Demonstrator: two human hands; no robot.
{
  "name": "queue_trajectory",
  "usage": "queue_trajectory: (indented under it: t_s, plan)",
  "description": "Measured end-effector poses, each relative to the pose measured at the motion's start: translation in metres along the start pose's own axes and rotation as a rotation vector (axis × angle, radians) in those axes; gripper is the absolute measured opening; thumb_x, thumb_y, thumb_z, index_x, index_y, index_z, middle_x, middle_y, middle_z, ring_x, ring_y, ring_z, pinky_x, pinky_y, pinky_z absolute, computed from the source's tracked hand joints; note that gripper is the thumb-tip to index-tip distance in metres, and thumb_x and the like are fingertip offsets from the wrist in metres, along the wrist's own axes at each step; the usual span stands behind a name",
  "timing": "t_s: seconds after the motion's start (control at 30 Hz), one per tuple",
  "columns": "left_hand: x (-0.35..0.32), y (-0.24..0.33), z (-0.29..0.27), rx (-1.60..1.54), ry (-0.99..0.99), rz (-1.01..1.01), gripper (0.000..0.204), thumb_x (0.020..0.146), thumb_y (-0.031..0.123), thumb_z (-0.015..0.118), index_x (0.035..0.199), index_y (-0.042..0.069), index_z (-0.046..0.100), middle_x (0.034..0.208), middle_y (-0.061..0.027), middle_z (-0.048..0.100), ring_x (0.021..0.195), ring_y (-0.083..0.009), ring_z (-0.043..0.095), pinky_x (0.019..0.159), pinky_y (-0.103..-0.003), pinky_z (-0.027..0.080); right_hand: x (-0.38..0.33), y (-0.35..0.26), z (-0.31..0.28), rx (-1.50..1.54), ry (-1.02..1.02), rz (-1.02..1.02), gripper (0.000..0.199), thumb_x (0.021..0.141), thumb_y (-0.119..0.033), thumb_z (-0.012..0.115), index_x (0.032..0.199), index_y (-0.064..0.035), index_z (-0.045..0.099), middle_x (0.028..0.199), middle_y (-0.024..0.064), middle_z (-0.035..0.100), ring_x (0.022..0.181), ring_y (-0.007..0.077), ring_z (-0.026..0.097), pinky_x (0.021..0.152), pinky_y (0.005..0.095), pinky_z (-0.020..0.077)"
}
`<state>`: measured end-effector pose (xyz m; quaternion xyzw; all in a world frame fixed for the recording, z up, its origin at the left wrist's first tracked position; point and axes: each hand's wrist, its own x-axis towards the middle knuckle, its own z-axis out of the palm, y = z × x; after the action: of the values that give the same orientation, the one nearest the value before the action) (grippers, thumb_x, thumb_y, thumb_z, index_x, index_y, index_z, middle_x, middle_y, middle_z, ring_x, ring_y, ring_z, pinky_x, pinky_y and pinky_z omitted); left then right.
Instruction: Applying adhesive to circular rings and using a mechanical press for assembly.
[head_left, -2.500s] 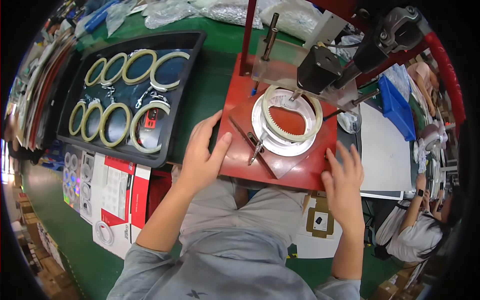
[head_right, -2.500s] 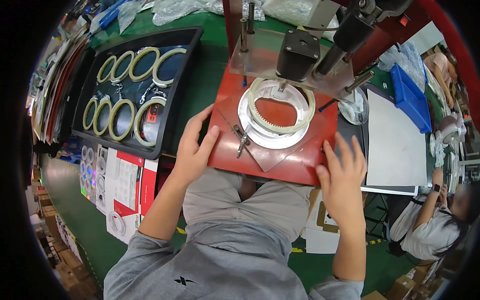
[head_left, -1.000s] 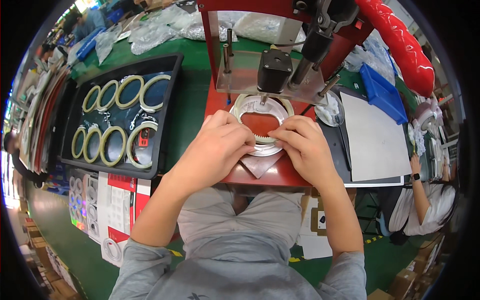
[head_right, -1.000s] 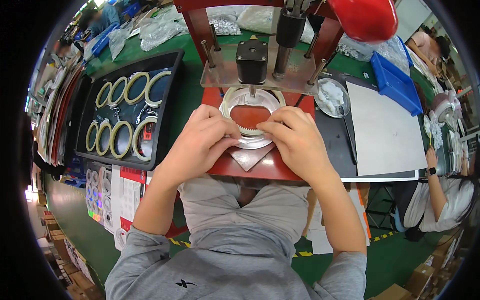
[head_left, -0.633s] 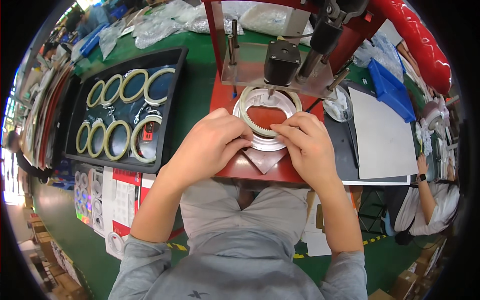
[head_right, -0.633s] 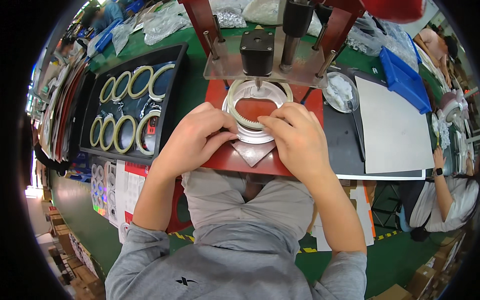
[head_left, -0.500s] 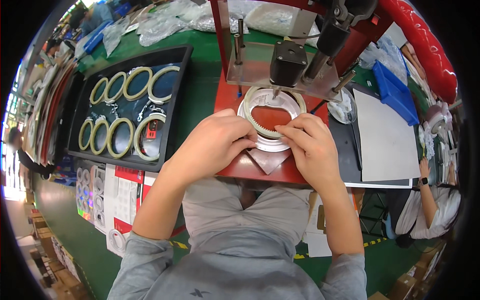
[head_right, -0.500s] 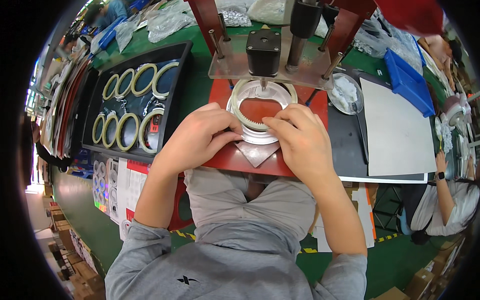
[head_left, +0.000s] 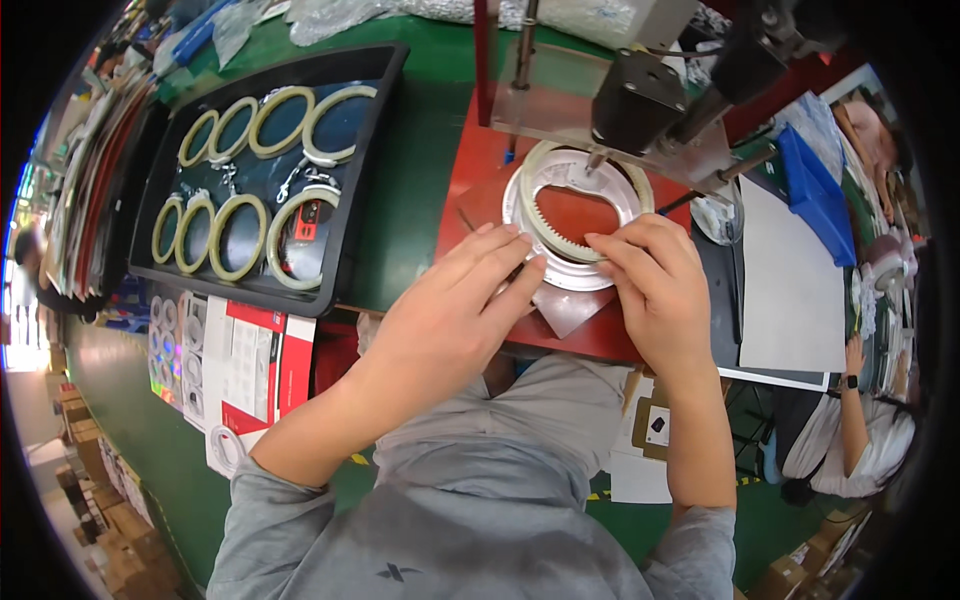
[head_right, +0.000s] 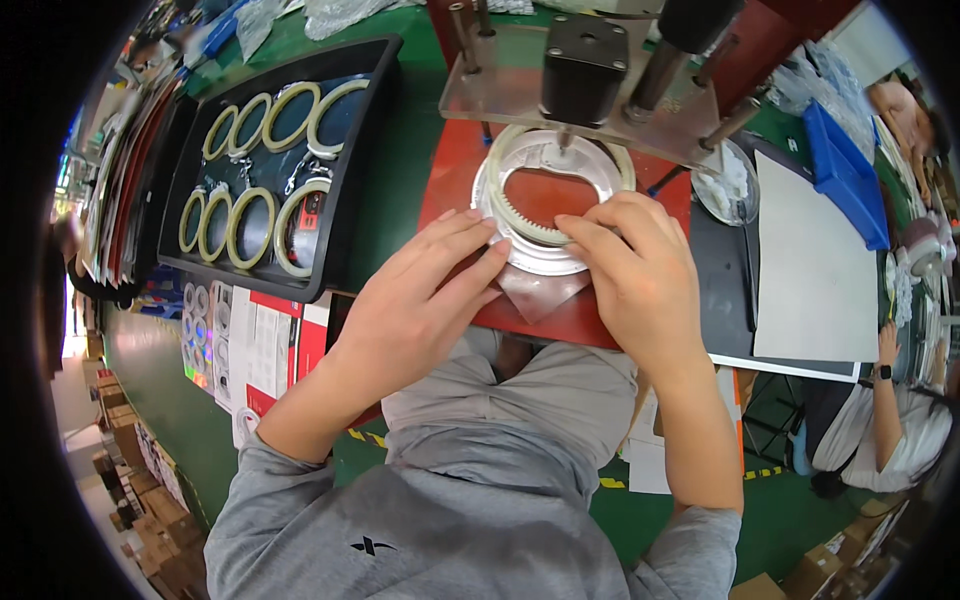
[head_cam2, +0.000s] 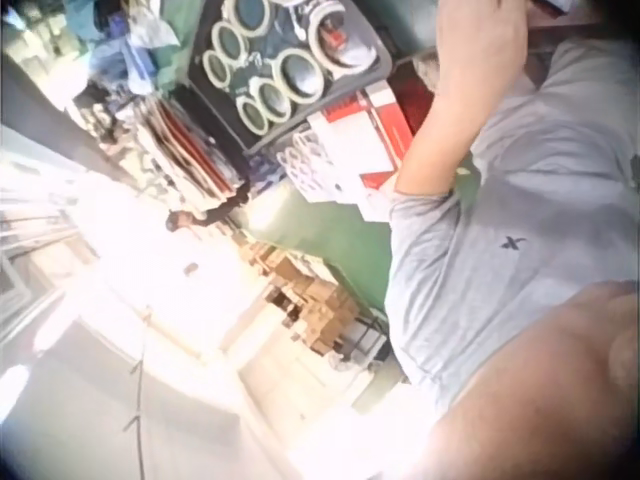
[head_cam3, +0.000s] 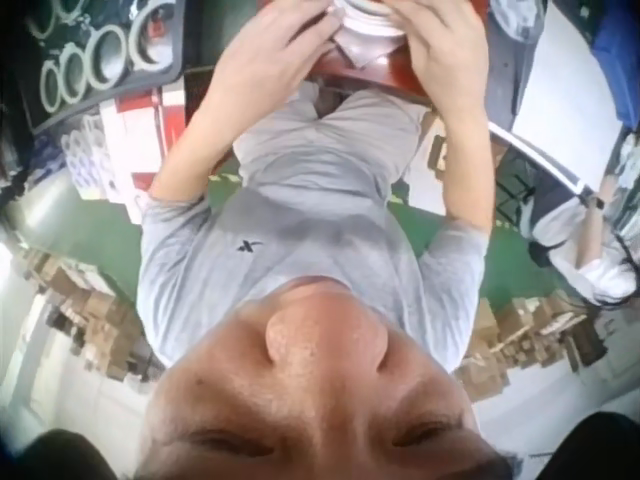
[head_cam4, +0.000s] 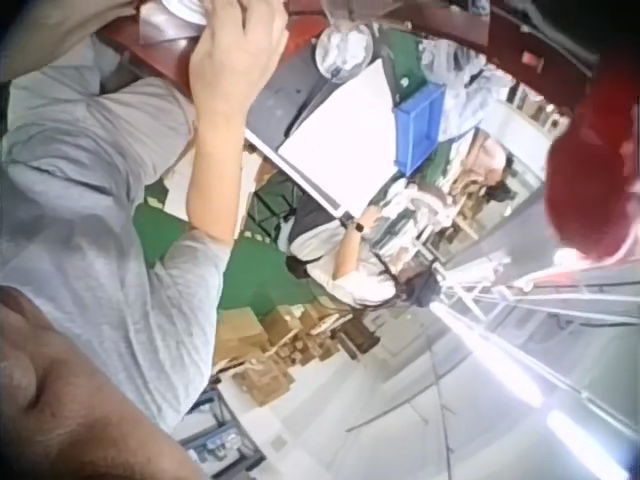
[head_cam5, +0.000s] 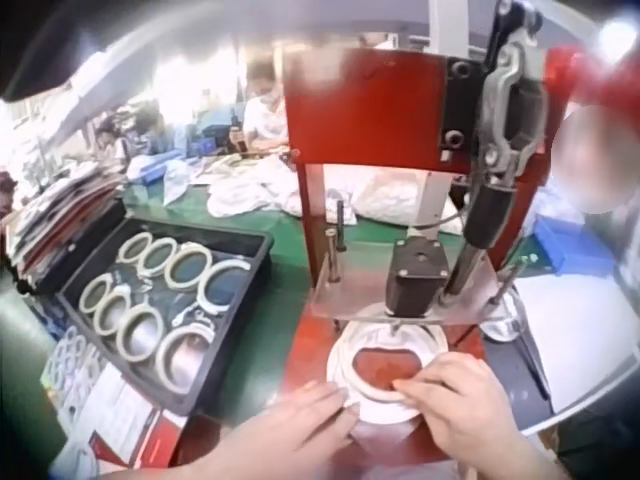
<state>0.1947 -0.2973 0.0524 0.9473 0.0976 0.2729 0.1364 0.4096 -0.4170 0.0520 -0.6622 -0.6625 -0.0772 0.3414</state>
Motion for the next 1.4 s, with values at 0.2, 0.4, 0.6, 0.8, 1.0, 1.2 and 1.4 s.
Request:
queue_trajectory:
  t_s: [0.2,0.4,0.6,0.8,1.0,1.2,1.4]
  plan:
    - [0.002,-0.004,0.002,-0.147,0.034,-0.057,0.039,0.082,0.004,0.078,0.120,-0.001,0.069,0.124,-0.0150,0.066,0.122,-0.0344,0.065,0.104,-0.044,0.054,-0.003,-0.002,-0.002,-0.086,-0.040,-0.036,0.029,0.077,-0.003,0.079,0.105,-0.0077,0.077,0.097,0.0050,0.068,0.100,0.0276,0.066,0.081,0.0386,0.0487]
    - [-0.008,-0.005,0.008,-0.169,0.066,-0.088,0.042,0.084,0.003,0.077,0.125,0.003,0.070,0.130,-0.0169,0.063,0.124,-0.0363,0.063,0.106,-0.045,0.052,-0.003,-0.019,-0.001,-0.174,-0.029,-0.061,0.029,0.077,-0.005,0.079,0.106,-0.0085,0.077,0.095,0.0026,0.068,0.094,0.0235,0.066,0.075,0.0370,0.0451]
    - [-0.019,0.000,0.015,-0.206,0.111,-0.181,0.046,0.085,0.001,0.076,0.130,0.006,0.070,0.143,-0.0202,0.058,0.127,-0.0385,0.061,0.107,-0.044,0.050,-0.005,-0.029,0.006,-0.182,-0.006,-0.034,0.030,0.079,-0.007,0.080,0.108,-0.0087,0.077,0.096,0.0020,0.068,0.093,0.0220,0.066,0.075,0.0358,0.0436]
    - [-0.014,0.000,0.017,-0.318,0.178,-0.229,0.042,0.085,-0.001,0.075,0.126,0.001,0.068,0.138,-0.0198,0.062,0.122,-0.0382,0.063,0.104,-0.044,0.051,-0.009,-0.034,0.009,-0.190,-0.009,0.000,0.028,0.081,-0.006,0.077,0.109,-0.0085,0.077,0.096,0.0016,0.067,0.093,0.0214,0.065,0.075,0.0358,0.0427]
    - [0.000,-0.014,0.026,-0.340,0.373,-0.268,0.020,0.089,0.002,0.074,0.108,0.000,0.069,0.101,-0.0131,0.072,0.085,-0.0311,0.068,0.074,-0.037,0.054,-0.007,-0.038,0.011,-0.187,0.000,-0.001,0.025,0.081,-0.004,0.074,0.106,-0.0072,0.077,0.093,0.0017,0.066,0.089,0.0214,0.064,0.073,0.0363,0.0419]
    - [0.033,-0.022,0.042,-0.201,0.393,-0.283,0.021,0.088,0.007,0.075,0.107,0.000,0.072,0.107,-0.0156,0.075,0.095,-0.0290,0.070,0.084,-0.035,0.056,-0.004,-0.037,0.006,-0.188,-0.071,0.040,0.025,0.085,-0.007,0.078,0.109,-0.0099,0.079,0.095,0.0023,0.068,0.092,0.0225,0.063,0.077,0.0365,0.0429]
    - [0.041,-0.019,0.066,-0.430,0.548,-0.440,0.014,0.087,0.001,0.069,0.098,0.003,0.077,0.105,-0.0158,0.077,0.093,-0.0274,0.073,0.079,-0.035,0.059,-0.005,-0.033,0.007,-0.255,-0.071,-0.055,0.032,0.080,-0.004,0.071,0.110,-0.0087,0.077,0.096,0.0009,0.065,0.093,0.0208,0.063,0.077,0.0365,0.0421]
